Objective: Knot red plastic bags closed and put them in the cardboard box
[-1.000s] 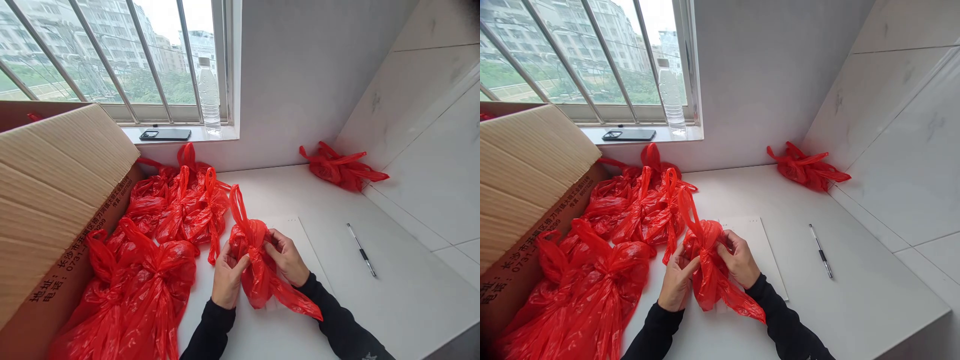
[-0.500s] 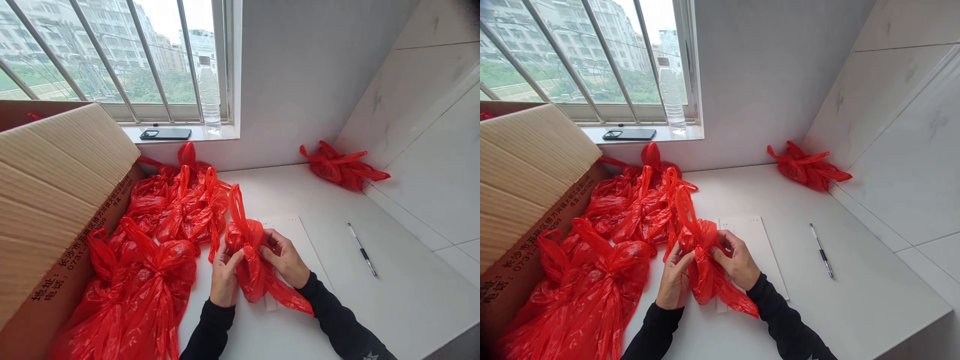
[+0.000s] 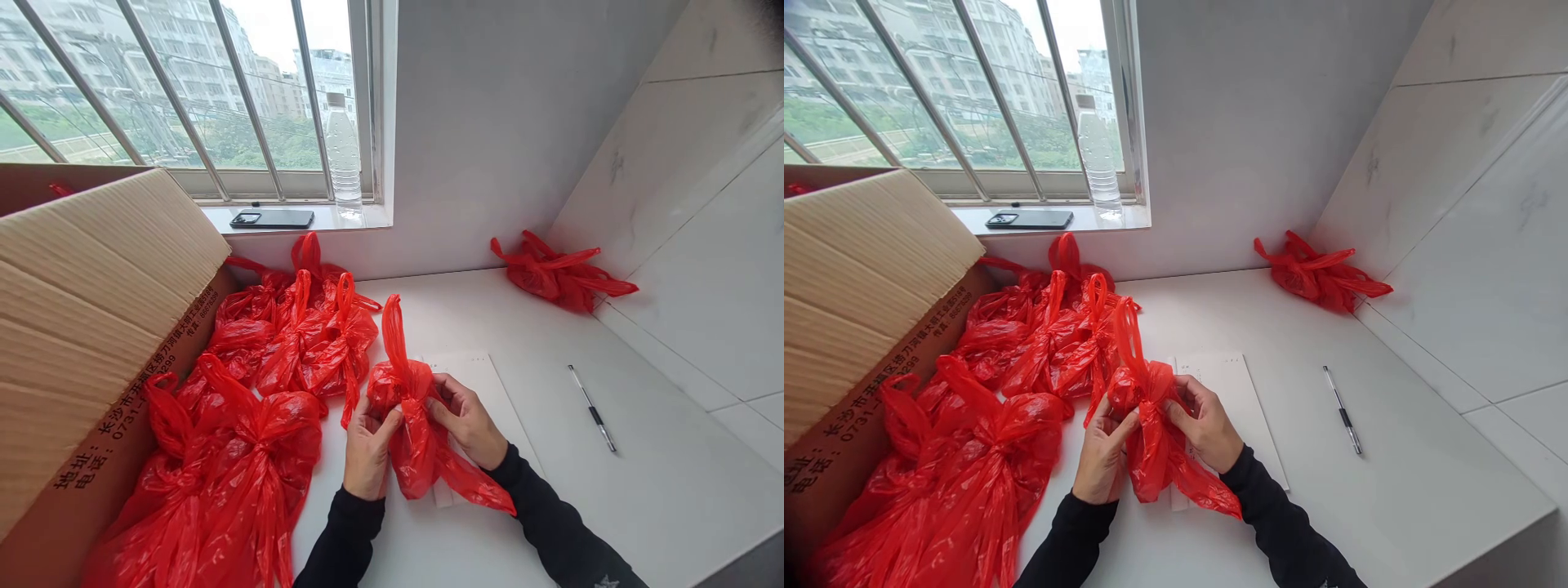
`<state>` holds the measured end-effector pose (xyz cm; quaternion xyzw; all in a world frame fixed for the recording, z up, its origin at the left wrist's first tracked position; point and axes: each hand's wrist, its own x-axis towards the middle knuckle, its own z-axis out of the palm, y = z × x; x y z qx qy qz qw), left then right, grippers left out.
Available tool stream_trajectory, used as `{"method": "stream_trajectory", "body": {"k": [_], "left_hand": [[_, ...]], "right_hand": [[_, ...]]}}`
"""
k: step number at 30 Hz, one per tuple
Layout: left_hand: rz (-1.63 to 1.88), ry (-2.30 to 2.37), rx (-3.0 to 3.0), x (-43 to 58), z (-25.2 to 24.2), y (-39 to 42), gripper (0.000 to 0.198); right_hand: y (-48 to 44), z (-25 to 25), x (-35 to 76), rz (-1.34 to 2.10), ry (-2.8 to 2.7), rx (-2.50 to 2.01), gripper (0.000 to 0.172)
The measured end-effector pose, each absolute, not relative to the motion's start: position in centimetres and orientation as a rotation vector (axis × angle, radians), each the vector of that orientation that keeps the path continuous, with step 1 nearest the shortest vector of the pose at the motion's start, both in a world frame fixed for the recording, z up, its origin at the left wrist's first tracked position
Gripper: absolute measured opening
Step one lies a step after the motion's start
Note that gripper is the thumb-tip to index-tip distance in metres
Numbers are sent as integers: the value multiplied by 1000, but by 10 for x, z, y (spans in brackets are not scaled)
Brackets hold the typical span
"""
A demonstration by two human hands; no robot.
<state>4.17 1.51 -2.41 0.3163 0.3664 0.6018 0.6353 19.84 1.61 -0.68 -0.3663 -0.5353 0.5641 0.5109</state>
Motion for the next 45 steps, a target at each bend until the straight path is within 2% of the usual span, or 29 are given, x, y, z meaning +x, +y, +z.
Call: {"method": "stream_trajectory", "body": {"k": [9, 15, 34, 45], "left_hand": [[1440, 836, 625, 44, -20, 15, 38], [1386, 842, 622, 44, -16, 12, 46], [1341, 857, 787, 45, -19, 11, 46], [1316, 818, 648, 44, -14, 12, 58]], "right_hand": [[18, -9, 201, 1372, -1365, -886, 37], [18, -9, 200, 1299, -1351, -915, 34], [18, -8, 201, 1343, -1221, -863, 36], [20, -18, 203, 1424, -1068, -867, 34]]}}
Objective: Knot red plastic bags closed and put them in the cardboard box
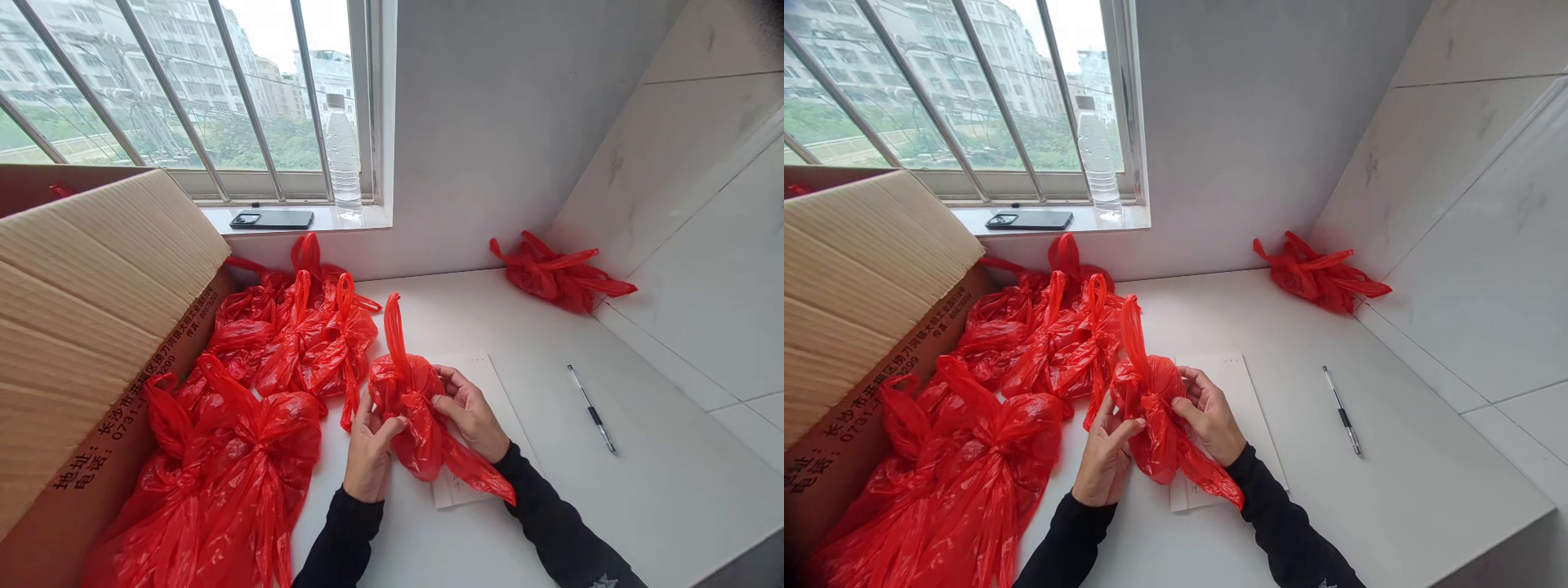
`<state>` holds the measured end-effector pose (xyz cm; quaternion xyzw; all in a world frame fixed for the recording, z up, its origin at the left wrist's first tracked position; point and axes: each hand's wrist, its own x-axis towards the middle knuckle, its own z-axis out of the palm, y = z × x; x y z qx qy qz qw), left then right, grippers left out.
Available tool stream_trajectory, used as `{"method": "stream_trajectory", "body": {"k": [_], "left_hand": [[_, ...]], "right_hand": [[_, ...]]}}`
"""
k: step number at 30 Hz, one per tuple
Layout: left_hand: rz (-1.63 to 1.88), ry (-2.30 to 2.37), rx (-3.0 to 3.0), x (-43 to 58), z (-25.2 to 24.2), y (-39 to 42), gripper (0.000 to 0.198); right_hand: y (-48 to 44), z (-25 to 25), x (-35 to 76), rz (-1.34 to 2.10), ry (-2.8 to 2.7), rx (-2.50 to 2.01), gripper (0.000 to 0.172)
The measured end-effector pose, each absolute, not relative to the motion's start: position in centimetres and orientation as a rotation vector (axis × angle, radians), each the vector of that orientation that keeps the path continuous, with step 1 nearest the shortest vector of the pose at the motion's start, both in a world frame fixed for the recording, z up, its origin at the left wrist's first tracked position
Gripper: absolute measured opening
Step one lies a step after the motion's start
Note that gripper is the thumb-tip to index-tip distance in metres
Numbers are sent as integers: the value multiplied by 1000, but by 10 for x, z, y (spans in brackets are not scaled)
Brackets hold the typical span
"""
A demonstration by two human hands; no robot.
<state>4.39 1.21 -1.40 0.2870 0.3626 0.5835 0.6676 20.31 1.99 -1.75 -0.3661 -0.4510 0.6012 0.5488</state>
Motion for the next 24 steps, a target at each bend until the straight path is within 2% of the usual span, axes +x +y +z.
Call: {"method": "stream_trajectory", "body": {"k": [4, 9, 12, 17, 24], "left_hand": [[1338, 781, 580, 44, -10, 12, 46], [1281, 752, 662, 41, -20, 11, 30], [1242, 753, 757, 39, -27, 10, 24], [1159, 797, 914, 39, -29, 10, 28], [1131, 847, 1004, 40, -22, 9, 37]], "right_hand": [[18, -15, 203, 1413, -1062, -917, 24], [17, -11, 203, 1397, -1104, -988, 34], [18, -11, 204, 1454, -1088, -953, 34], [19, -15, 206, 1510, -1026, -907, 29], [18, -17, 207, 1372, -1042, -895, 21]]}}
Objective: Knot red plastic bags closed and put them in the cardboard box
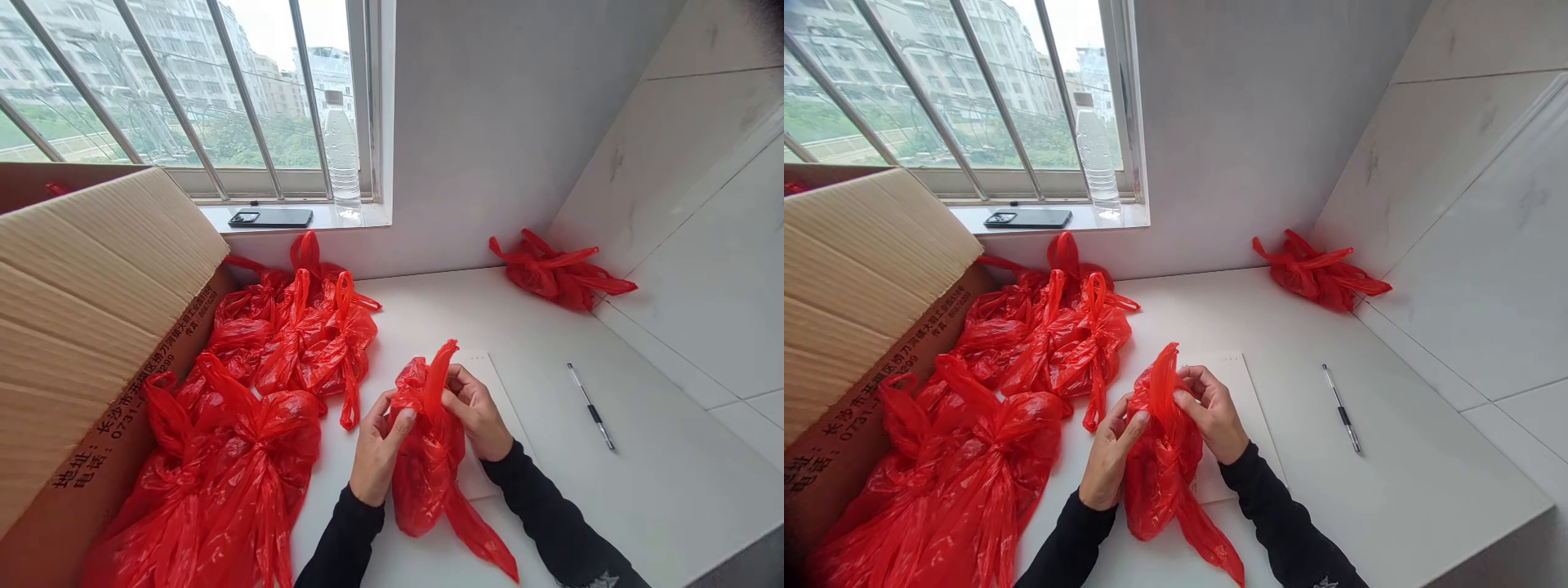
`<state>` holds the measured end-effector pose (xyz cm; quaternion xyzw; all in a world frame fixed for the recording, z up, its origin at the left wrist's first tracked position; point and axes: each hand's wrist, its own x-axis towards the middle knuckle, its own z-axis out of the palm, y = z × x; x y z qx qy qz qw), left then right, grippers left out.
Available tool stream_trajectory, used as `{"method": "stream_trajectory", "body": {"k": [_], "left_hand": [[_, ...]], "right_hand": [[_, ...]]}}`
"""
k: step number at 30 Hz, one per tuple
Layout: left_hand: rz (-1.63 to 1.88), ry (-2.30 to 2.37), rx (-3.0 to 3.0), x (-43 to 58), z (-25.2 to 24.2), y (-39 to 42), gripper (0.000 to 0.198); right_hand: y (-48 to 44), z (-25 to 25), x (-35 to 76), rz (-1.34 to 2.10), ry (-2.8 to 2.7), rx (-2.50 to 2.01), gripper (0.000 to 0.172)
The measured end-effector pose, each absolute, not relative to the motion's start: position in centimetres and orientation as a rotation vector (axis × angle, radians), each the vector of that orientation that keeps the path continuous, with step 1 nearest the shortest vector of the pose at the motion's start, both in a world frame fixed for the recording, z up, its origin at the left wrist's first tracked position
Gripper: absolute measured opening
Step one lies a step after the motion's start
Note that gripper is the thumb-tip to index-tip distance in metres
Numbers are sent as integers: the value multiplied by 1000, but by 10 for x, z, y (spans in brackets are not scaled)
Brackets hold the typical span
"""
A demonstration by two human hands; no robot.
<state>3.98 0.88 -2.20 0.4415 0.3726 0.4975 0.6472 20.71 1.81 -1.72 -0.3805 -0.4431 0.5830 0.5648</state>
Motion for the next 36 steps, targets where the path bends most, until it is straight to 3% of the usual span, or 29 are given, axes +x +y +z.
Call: {"method": "stream_trajectory", "body": {"k": [6, 14, 20, 28, 36], "left_hand": [[1162, 818, 960, 42, -18, 7, 51], [1187, 890, 1006, 42, -26, 9, 27], [1170, 817, 982, 40, -22, 8, 34], [1204, 838, 895, 44, -25, 10, 29], [1216, 860, 917, 43, -23, 11, 28]], "right_hand": [[18, -15, 207, 1355, -1064, -875, 16], [18, -13, 205, 1390, -1039, -857, 21], [18, -15, 205, 1352, -1086, -921, 28], [17, -11, 204, 1360, -1142, -931, 22], [17, -7, 201, 1396, -1119, -941, 31]]}}
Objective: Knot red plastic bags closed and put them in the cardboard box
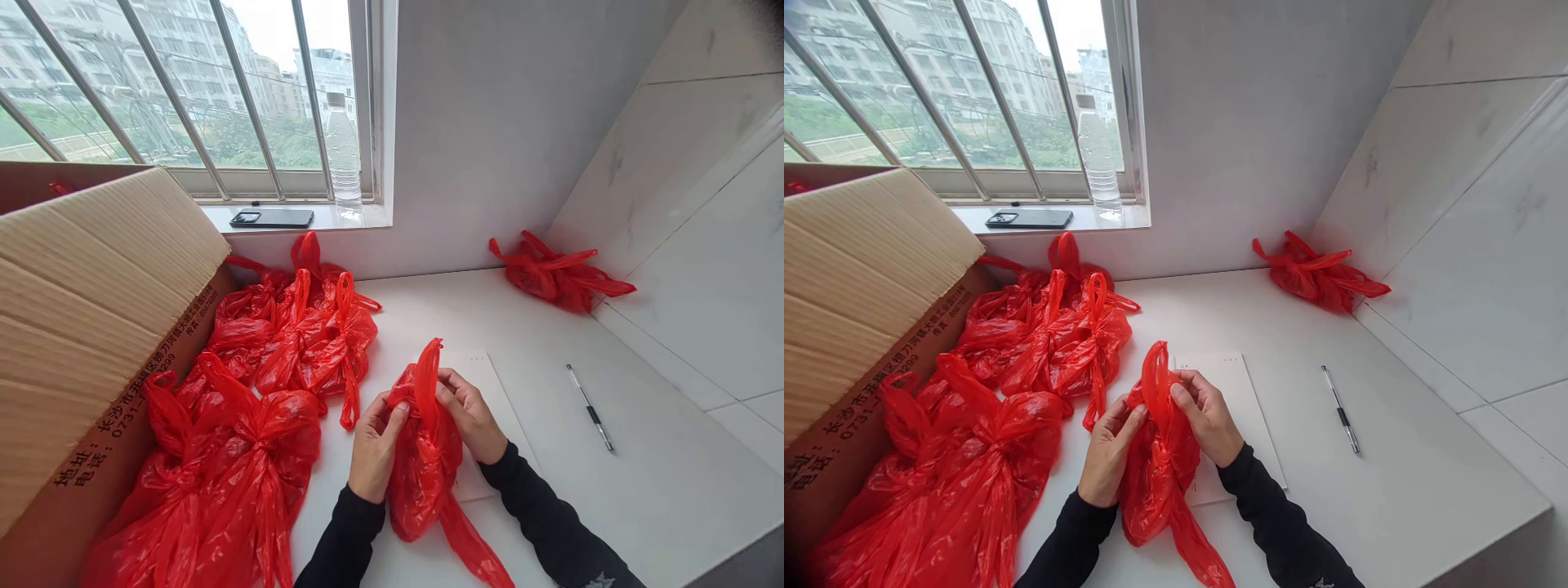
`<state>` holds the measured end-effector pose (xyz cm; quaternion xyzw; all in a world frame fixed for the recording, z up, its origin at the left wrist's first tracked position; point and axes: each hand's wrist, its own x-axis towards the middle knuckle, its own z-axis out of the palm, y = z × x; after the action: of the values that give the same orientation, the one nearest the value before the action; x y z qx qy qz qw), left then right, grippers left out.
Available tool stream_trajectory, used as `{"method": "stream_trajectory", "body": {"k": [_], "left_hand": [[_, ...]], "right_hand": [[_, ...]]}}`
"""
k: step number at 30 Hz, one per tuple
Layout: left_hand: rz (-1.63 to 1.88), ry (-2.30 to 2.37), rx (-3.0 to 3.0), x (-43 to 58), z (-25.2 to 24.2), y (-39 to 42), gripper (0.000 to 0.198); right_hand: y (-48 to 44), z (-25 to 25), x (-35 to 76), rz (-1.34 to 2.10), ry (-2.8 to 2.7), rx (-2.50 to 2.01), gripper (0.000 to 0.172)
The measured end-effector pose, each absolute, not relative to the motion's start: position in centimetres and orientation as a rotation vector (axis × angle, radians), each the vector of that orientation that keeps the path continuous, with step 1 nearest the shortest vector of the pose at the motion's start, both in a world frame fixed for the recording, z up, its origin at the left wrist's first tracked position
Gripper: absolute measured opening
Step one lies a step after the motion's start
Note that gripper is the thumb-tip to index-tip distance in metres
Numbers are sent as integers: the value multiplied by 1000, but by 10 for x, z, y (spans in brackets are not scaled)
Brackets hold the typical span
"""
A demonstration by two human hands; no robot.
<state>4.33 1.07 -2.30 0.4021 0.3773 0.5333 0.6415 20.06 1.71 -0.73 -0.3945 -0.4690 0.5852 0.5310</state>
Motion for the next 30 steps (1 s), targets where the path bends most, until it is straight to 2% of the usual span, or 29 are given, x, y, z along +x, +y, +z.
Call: {"method": "stream_trajectory", "body": {"k": [10, 15, 18, 25, 30], "left_hand": [[1196, 857, 951, 44, -25, 11, 24], [1356, 859, 698, 43, -22, 13, 37], [1381, 823, 603, 42, -19, 14, 48], [1263, 860, 804, 42, -21, 14, 49], [1372, 894, 778, 42, -24, 15, 52]], "right_hand": [[18, -10, 203, 1358, -1148, -957, 28], [18, -8, 203, 1399, -1184, -971, 35], [18, -10, 203, 1400, -1276, -968, 33], [18, -16, 204, 1336, -1255, -1008, 26], [18, -10, 203, 1393, -1303, -985, 29]]}}
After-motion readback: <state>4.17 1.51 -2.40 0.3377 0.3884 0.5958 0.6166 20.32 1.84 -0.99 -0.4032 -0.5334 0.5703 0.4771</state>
